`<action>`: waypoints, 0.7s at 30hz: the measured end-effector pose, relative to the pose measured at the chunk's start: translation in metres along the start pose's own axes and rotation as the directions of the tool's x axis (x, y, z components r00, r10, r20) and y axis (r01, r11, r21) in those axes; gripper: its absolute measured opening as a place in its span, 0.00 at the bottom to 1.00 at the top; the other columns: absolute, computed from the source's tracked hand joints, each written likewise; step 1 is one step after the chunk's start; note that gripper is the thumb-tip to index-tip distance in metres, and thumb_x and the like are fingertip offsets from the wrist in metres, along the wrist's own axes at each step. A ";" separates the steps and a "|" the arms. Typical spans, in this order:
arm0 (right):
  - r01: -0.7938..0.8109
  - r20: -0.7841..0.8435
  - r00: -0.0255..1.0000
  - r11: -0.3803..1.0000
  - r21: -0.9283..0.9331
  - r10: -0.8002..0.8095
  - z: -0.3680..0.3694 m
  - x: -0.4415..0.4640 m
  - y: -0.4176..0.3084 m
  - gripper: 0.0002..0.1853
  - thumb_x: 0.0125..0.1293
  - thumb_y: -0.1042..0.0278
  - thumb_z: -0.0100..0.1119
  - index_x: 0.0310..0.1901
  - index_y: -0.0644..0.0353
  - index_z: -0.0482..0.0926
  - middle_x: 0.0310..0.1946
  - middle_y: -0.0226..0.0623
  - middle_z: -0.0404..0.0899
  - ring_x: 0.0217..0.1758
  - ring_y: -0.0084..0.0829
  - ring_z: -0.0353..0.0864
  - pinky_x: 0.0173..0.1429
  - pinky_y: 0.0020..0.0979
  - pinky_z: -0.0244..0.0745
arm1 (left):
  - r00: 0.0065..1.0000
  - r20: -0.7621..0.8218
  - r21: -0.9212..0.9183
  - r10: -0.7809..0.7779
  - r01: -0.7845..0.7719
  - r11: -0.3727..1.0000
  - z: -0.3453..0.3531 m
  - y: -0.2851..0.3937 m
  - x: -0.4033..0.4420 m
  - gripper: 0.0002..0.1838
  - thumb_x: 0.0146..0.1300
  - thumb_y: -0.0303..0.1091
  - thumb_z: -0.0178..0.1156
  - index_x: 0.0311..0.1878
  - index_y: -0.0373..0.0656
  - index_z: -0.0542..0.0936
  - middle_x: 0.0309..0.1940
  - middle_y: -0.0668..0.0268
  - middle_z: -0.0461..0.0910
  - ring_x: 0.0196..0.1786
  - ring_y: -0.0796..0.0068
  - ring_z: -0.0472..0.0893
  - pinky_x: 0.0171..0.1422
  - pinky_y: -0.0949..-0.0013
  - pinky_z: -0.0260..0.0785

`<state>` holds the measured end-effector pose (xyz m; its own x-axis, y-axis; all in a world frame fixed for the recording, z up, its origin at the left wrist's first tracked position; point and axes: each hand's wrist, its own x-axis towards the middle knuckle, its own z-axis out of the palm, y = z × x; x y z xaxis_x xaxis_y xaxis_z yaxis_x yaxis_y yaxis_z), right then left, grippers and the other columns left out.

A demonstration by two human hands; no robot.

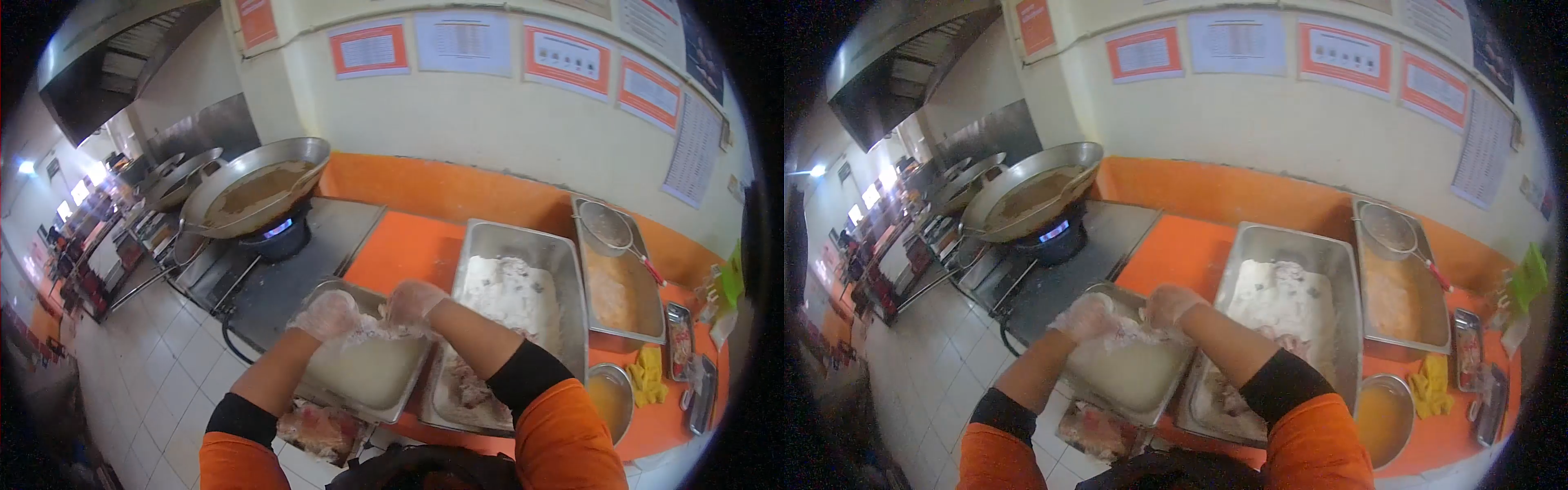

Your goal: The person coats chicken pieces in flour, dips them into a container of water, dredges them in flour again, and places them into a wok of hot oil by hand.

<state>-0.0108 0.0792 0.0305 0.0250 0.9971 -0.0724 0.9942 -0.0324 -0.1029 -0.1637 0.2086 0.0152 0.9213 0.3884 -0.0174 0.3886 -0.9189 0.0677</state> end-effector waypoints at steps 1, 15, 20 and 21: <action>0.048 -0.015 0.999 0.999 -0.010 -0.048 0.025 0.015 -0.008 0.12 0.54 0.64 0.47 0.24 0.57 0.80 0.29 0.39 0.79 0.36 0.35 0.78 0.40 0.33 0.72 | 0.992 -0.037 -0.101 -0.118 0.113 0.988 -0.021 0.020 -0.027 0.21 0.51 0.50 0.54 0.26 0.37 0.77 0.27 0.50 0.75 0.35 0.53 0.76 0.39 0.58 0.67; 0.057 0.261 0.964 0.998 0.001 -0.055 0.163 0.064 -0.028 0.08 0.50 0.68 0.51 0.28 0.60 0.79 0.27 0.41 0.79 0.31 0.39 0.79 0.34 0.37 0.73 | 0.948 0.303 0.065 0.102 -0.127 0.990 0.117 -0.026 -0.047 0.09 0.47 0.34 0.55 0.29 0.40 0.79 0.31 0.56 0.78 0.37 0.58 0.78 0.43 0.60 0.69; 0.291 0.246 0.939 0.935 -0.202 -0.239 0.071 0.043 -0.028 0.07 0.49 0.68 0.52 0.26 0.57 0.80 0.25 0.40 0.78 0.33 0.37 0.78 0.35 0.33 0.73 | 0.957 0.288 -0.033 -0.037 0.049 0.998 0.032 -0.008 -0.041 0.17 0.46 0.43 0.58 0.32 0.39 0.80 0.33 0.51 0.77 0.39 0.55 0.77 0.47 0.60 0.68; 0.273 0.188 0.955 0.925 -0.263 -0.229 0.040 0.026 -0.035 0.07 0.49 0.67 0.52 0.26 0.55 0.80 0.25 0.40 0.78 0.33 0.35 0.79 0.35 0.32 0.73 | 0.955 0.280 -0.056 -0.098 0.118 0.991 0.014 -0.004 -0.040 0.18 0.47 0.45 0.58 0.32 0.38 0.79 0.34 0.50 0.77 0.39 0.54 0.77 0.47 0.60 0.67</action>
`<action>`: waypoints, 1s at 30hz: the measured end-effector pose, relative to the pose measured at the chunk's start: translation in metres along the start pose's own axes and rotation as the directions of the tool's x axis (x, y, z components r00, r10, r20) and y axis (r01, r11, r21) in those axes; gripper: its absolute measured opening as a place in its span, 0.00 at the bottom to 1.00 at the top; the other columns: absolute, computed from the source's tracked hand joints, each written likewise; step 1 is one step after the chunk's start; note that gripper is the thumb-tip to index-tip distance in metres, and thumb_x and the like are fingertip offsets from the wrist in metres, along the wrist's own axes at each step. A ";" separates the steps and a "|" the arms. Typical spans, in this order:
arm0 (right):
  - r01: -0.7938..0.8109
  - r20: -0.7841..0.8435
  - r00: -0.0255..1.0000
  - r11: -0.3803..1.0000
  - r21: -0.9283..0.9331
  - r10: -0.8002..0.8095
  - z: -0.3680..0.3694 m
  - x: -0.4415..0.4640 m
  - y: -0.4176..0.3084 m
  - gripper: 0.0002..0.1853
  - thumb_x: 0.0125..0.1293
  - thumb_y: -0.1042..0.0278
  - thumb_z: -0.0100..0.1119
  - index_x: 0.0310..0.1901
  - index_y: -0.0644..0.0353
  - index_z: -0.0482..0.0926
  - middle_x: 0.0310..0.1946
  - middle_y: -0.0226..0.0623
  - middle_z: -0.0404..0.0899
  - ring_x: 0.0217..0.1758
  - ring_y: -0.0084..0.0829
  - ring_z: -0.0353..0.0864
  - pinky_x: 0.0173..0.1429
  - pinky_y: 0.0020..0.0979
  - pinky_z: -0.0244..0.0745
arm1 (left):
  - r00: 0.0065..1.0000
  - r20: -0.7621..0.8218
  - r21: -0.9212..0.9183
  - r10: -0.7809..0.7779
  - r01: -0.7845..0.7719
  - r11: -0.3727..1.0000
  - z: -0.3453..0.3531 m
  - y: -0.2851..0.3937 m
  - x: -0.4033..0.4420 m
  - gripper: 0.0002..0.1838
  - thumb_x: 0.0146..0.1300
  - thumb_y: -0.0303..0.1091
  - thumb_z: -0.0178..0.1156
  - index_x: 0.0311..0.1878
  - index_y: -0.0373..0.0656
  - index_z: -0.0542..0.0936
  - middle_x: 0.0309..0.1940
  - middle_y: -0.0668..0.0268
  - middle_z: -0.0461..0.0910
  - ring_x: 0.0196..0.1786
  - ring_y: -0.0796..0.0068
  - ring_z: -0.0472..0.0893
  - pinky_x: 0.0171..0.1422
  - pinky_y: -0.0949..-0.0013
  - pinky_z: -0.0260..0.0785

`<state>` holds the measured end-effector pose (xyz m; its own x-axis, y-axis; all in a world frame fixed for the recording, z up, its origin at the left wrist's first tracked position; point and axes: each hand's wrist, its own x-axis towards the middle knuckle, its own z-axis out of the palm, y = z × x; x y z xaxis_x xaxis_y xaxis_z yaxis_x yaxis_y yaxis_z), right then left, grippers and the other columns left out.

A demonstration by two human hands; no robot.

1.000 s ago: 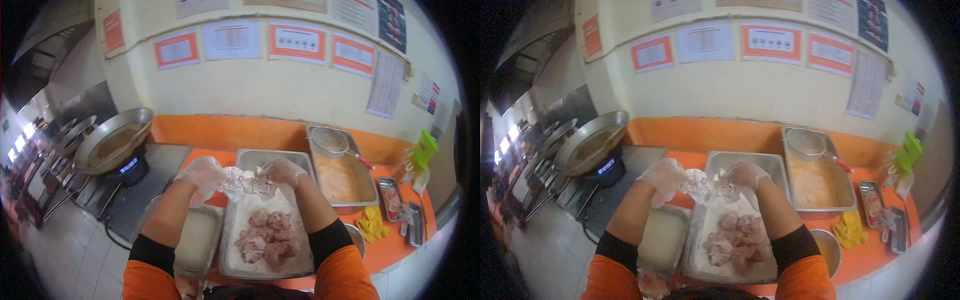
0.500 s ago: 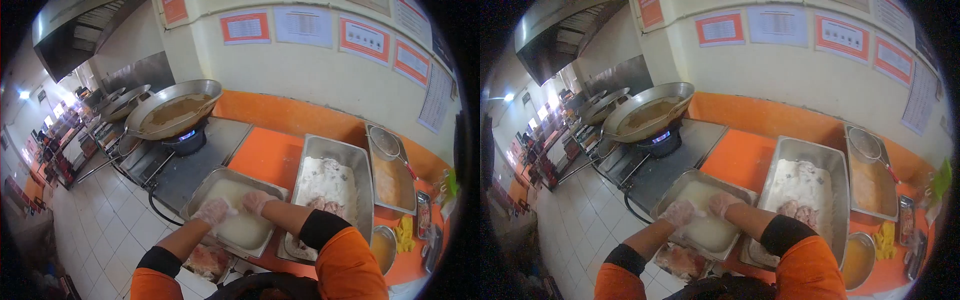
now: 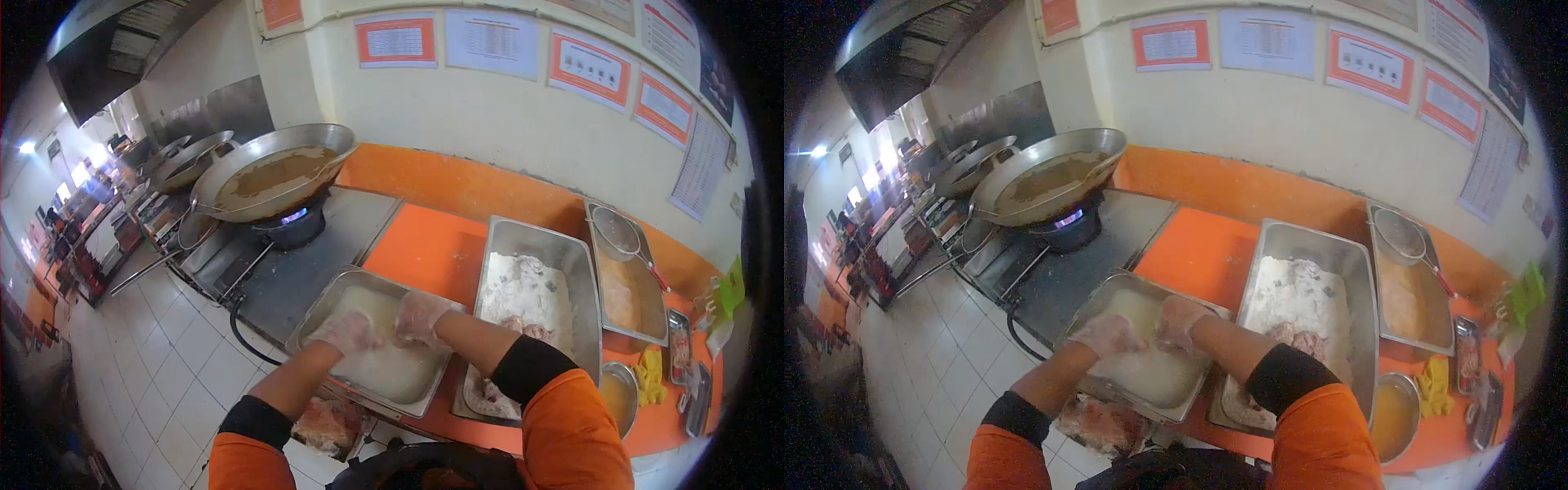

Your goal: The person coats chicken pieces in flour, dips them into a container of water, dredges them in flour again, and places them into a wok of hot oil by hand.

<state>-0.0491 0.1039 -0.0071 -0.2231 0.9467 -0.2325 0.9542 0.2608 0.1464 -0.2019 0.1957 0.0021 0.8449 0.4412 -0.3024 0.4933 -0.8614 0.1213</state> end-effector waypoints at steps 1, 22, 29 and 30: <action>-0.030 -0.054 0.998 0.998 -0.056 0.027 -0.017 -0.011 0.001 0.07 0.49 0.67 0.52 0.25 0.54 0.80 0.24 0.39 0.77 0.34 0.34 0.79 0.35 0.31 0.73 | 1.000 0.002 -0.027 -0.018 0.019 0.999 -0.028 0.008 -0.011 0.23 0.47 0.51 0.57 0.29 0.36 0.79 0.31 0.49 0.77 0.37 0.53 0.77 0.45 0.59 0.68; -0.649 -0.056 0.723 0.705 0.285 0.688 -0.043 -0.219 0.048 0.16 0.52 0.56 0.52 0.21 0.61 0.79 0.23 0.48 0.76 0.30 0.42 0.76 0.37 0.38 0.70 | 0.834 -0.326 0.105 0.445 -0.436 0.894 -0.106 0.218 -0.008 0.22 0.52 0.48 0.54 0.22 0.35 0.78 0.23 0.48 0.75 0.32 0.51 0.76 0.34 0.57 0.69; -0.441 -0.089 0.844 0.778 0.448 0.529 0.115 -0.258 0.059 0.12 0.50 0.62 0.49 0.30 0.61 0.78 0.30 0.45 0.78 0.34 0.41 0.78 0.38 0.38 0.70 | 0.860 0.094 0.193 0.502 -0.510 0.838 -0.048 0.267 0.107 0.21 0.53 0.46 0.51 0.35 0.36 0.79 0.37 0.48 0.76 0.44 0.54 0.76 0.51 0.59 0.65; -0.562 0.010 0.780 0.694 0.450 0.625 0.095 -0.266 0.074 0.13 0.50 0.61 0.49 0.29 0.61 0.79 0.30 0.45 0.78 0.35 0.41 0.78 0.39 0.38 0.71 | 0.894 0.019 0.144 0.447 -0.445 0.884 -0.056 0.271 0.121 0.20 0.50 0.45 0.52 0.35 0.36 0.79 0.37 0.47 0.76 0.45 0.54 0.75 0.50 0.60 0.66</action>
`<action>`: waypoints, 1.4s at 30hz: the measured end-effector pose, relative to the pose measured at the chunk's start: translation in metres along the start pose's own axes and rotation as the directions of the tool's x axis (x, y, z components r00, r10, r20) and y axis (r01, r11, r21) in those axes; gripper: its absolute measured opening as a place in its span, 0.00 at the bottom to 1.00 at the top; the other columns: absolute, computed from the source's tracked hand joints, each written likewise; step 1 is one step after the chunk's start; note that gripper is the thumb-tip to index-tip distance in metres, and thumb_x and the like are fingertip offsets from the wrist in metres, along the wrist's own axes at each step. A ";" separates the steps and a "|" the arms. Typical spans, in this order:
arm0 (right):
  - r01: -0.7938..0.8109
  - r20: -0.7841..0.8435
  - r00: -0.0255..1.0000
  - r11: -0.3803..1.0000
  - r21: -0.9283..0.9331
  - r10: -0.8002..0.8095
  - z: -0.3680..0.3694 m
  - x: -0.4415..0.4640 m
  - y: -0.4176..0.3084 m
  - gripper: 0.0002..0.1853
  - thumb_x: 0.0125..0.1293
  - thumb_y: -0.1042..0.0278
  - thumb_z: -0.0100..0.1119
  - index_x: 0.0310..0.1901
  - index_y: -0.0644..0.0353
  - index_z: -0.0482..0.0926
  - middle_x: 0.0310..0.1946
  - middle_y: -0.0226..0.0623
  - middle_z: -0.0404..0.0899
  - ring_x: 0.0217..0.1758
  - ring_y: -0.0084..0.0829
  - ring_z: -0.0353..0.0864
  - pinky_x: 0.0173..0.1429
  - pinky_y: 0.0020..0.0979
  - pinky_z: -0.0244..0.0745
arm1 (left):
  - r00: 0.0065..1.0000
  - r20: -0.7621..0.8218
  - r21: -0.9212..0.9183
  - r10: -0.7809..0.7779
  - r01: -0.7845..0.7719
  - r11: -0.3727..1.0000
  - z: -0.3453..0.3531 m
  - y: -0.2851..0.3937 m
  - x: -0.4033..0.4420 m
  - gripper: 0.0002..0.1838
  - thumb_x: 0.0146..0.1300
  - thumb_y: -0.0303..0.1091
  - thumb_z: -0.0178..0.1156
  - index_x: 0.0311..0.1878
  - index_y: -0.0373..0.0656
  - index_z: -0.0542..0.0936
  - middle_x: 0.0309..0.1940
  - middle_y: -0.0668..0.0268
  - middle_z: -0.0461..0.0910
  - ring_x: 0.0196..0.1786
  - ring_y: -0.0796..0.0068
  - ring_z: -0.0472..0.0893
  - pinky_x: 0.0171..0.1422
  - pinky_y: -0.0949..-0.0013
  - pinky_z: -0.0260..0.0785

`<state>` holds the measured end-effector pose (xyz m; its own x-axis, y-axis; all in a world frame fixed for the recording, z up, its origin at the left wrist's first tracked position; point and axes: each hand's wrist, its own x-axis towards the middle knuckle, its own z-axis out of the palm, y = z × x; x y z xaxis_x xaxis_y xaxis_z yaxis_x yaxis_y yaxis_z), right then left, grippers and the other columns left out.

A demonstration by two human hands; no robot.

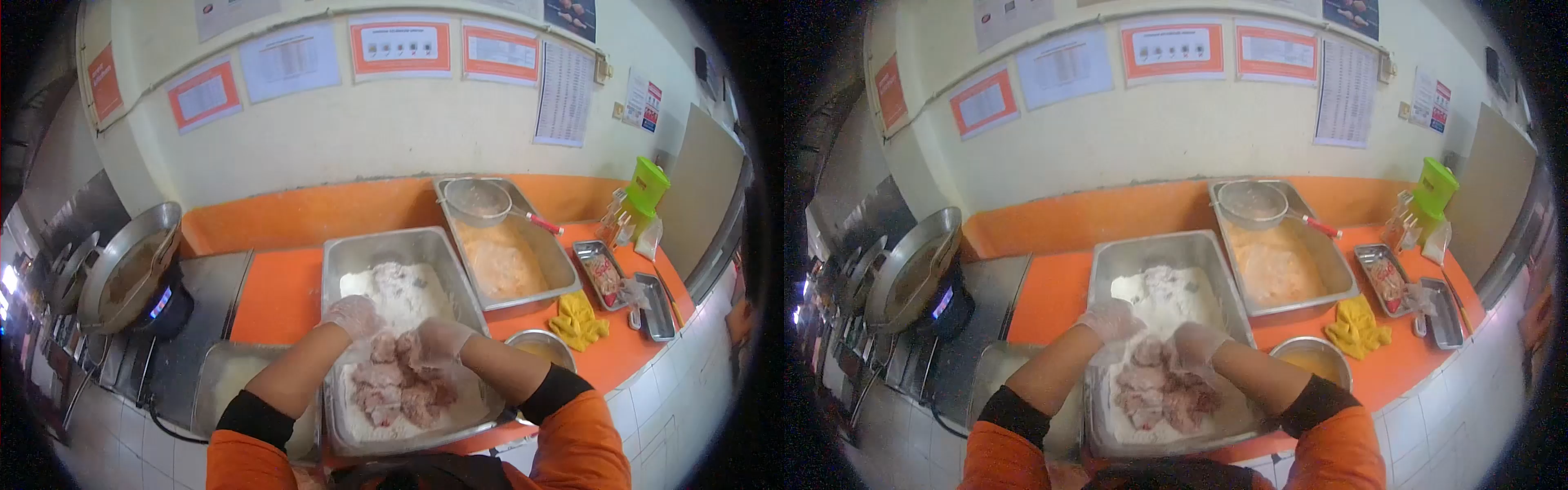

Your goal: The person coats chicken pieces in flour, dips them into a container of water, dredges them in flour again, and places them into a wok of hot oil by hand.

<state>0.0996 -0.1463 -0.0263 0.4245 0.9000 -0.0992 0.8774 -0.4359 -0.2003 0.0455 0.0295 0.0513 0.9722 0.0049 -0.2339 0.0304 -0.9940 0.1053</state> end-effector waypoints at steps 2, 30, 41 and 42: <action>-0.286 0.078 0.955 0.958 -0.010 0.286 -0.049 0.009 0.012 0.14 0.50 0.59 0.49 0.27 0.60 0.80 0.32 0.46 0.78 0.37 0.40 0.78 0.40 0.37 0.71 | 0.994 -0.060 -0.035 -0.096 0.094 0.995 0.000 -0.017 0.042 0.20 0.49 0.45 0.54 0.35 0.35 0.78 0.38 0.48 0.76 0.45 0.54 0.75 0.50 0.60 0.66; -0.304 0.214 0.922 0.945 -0.119 0.323 0.028 0.163 0.105 0.15 0.54 0.65 0.49 0.40 0.61 0.78 0.44 0.45 0.75 0.49 0.39 0.74 0.49 0.39 0.70 | 0.949 -0.052 -0.239 -0.310 0.290 0.927 -0.003 -0.061 0.157 0.20 0.43 0.41 0.56 0.37 0.35 0.79 0.41 0.48 0.75 0.48 0.56 0.74 0.52 0.62 0.64; 0.030 0.435 0.881 0.897 -0.440 0.183 -0.064 0.114 0.077 0.16 0.54 0.60 0.51 0.44 0.54 0.77 0.45 0.34 0.76 0.47 0.35 0.75 0.45 0.39 0.73 | 0.963 -0.147 -0.351 -0.225 0.162 0.922 -0.081 -0.036 -0.008 0.22 0.51 0.44 0.51 0.39 0.32 0.76 0.39 0.50 0.75 0.46 0.57 0.74 0.52 0.65 0.64; 0.004 0.423 0.885 0.907 -0.421 0.192 -0.069 0.110 0.077 0.16 0.54 0.60 0.51 0.43 0.55 0.77 0.45 0.34 0.76 0.47 0.35 0.75 0.45 0.38 0.73 | 0.951 -0.179 -0.417 -0.253 0.160 0.895 -0.082 -0.035 -0.022 0.21 0.52 0.43 0.51 0.39 0.33 0.76 0.38 0.50 0.75 0.46 0.58 0.74 0.51 0.65 0.64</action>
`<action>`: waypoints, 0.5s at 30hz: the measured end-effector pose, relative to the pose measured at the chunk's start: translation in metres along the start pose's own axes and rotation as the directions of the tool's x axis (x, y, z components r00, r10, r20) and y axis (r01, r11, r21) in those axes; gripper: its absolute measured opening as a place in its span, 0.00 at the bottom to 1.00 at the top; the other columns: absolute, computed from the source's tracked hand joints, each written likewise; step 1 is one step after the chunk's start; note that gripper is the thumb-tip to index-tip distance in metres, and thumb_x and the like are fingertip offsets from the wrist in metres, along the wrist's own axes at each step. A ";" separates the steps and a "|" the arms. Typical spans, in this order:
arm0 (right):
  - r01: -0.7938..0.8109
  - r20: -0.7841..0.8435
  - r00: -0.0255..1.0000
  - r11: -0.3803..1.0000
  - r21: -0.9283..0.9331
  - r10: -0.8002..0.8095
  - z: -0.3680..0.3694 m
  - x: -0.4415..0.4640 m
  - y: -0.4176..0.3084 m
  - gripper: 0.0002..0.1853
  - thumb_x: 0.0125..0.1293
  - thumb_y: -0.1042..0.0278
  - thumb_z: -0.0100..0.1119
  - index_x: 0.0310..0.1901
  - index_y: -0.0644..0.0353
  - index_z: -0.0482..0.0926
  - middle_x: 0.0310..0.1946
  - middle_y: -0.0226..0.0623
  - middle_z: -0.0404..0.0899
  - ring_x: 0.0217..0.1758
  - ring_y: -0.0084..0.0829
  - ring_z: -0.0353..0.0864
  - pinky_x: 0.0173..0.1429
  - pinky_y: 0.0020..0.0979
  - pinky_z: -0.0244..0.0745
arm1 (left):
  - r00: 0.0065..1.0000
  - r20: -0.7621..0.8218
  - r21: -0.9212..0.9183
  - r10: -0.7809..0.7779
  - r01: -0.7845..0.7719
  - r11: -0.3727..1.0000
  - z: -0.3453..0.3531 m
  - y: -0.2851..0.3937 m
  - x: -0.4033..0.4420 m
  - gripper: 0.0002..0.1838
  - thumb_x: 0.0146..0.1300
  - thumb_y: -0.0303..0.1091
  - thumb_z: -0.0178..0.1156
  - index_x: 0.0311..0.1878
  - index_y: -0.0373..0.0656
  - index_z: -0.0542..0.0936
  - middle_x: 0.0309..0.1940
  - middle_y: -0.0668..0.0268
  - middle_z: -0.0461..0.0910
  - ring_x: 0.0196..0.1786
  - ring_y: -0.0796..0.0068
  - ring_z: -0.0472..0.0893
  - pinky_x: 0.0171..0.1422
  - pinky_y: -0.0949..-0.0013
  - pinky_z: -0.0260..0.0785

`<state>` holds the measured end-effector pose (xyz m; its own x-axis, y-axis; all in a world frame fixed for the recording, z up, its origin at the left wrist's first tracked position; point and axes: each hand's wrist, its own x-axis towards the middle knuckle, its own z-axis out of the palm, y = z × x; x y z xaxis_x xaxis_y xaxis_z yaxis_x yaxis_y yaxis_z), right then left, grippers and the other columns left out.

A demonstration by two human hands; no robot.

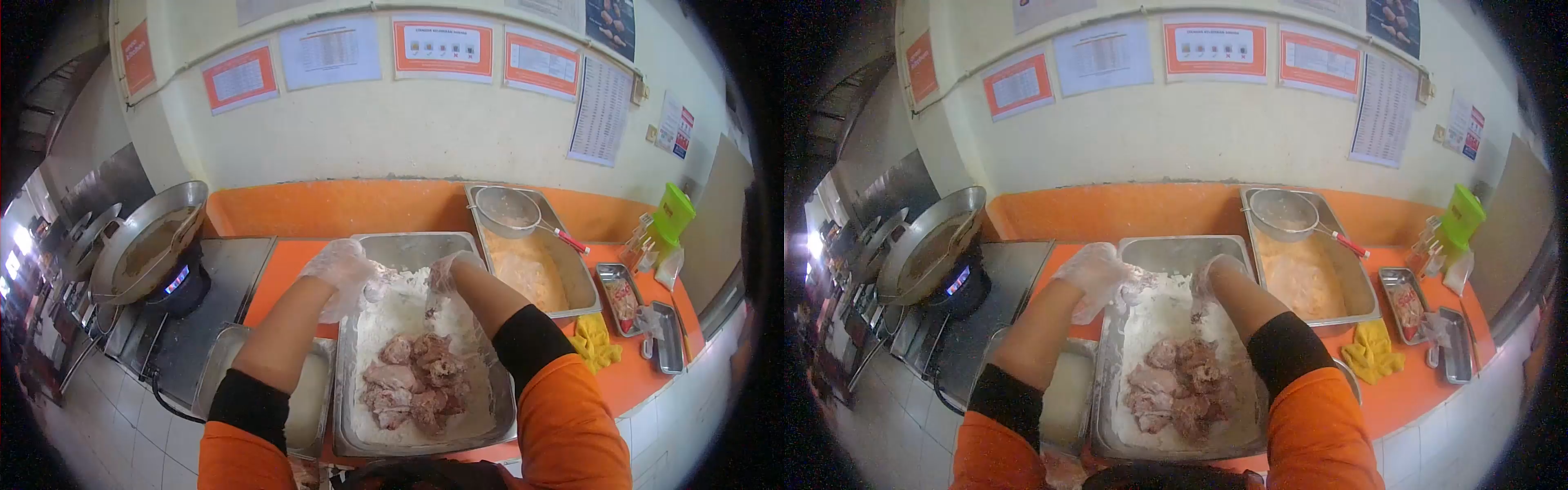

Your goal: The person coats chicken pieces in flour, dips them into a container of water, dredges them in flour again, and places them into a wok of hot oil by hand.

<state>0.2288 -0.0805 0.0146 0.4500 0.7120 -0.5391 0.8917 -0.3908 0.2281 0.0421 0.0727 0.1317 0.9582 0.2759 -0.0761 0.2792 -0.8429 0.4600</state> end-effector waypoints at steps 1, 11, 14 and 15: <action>-0.019 -0.015 1.000 0.999 0.044 0.020 -0.002 -0.007 0.000 0.16 0.54 0.60 0.51 0.42 0.55 0.77 0.44 0.35 0.76 0.46 0.35 0.76 0.45 0.38 0.72 | 0.999 0.005 0.066 0.049 -0.049 0.997 0.000 -0.009 -0.004 0.19 0.52 0.41 0.51 0.38 0.33 0.77 0.36 0.50 0.75 0.45 0.58 0.74 0.51 0.64 0.65; -0.198 -0.246 0.924 0.919 0.342 0.291 -0.045 -0.084 -0.032 0.15 0.53 0.57 0.49 0.34 0.58 0.80 0.37 0.39 0.79 0.40 0.35 0.78 0.43 0.36 0.72 | 0.990 0.040 -0.311 -0.135 0.140 0.940 -0.033 -0.039 -0.109 0.12 0.49 0.34 0.57 0.24 0.32 0.76 0.22 0.55 0.77 0.23 0.68 0.77 0.28 0.69 0.67; -0.128 -0.327 0.919 0.951 0.280 0.220 -0.005 -0.035 -0.040 0.14 0.52 0.57 0.50 0.29 0.57 0.81 0.30 0.38 0.80 0.33 0.33 0.79 0.38 0.35 0.72 | 0.935 0.078 -0.503 -0.345 0.335 0.796 -0.044 -0.036 -0.141 0.12 0.49 0.34 0.58 0.20 0.34 0.75 0.17 0.59 0.75 0.16 0.72 0.74 0.23 0.71 0.66; -0.045 -0.278 0.955 0.974 0.221 0.107 0.014 -0.013 -0.044 0.13 0.52 0.57 0.50 0.29 0.56 0.81 0.29 0.36 0.80 0.31 0.32 0.78 0.36 0.35 0.71 | 0.918 0.044 -0.522 -0.394 0.357 0.775 -0.045 -0.037 -0.149 0.12 0.49 0.34 0.59 0.19 0.34 0.75 0.16 0.60 0.75 0.14 0.73 0.73 0.21 0.71 0.65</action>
<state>0.1834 -0.0810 0.0005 0.5386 0.7999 -0.2647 0.8379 -0.5417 0.0678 -0.1141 0.0836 0.1657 0.7722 0.5655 -0.2898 0.5260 -0.3131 0.7908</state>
